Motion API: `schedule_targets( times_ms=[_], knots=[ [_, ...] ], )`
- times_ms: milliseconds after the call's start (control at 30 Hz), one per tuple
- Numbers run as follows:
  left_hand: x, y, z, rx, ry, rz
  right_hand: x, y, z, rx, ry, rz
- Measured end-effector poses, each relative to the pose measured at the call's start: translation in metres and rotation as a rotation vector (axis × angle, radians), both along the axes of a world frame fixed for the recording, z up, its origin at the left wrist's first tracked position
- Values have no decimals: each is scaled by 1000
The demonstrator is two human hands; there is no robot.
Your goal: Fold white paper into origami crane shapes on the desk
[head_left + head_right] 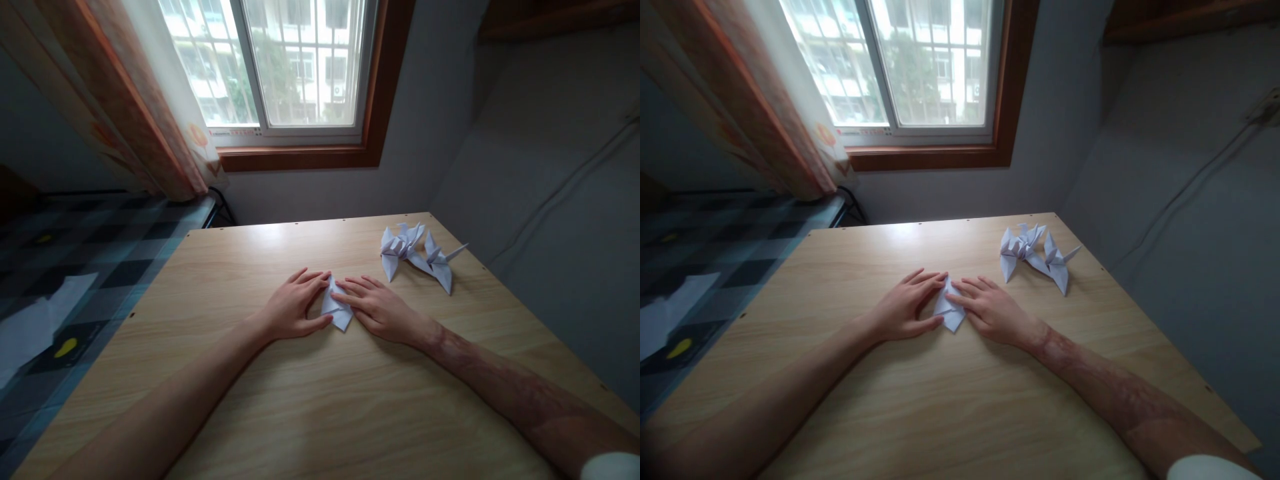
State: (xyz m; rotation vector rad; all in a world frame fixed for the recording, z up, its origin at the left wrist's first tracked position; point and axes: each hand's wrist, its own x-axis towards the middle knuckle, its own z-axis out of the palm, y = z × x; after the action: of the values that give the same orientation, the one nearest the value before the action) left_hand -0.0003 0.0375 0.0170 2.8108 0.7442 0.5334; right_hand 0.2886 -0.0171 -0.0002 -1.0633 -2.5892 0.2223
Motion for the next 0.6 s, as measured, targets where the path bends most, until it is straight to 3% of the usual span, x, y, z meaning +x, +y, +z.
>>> schedule_targets(
  times_ms=[300,600],
  knots=[
    [-1,5,1,175,-68,-9,-1,0,-1,10,-11,-10],
    [1,2,2,322,-85,-201,-2,1,0,5,45,19]
  ],
)
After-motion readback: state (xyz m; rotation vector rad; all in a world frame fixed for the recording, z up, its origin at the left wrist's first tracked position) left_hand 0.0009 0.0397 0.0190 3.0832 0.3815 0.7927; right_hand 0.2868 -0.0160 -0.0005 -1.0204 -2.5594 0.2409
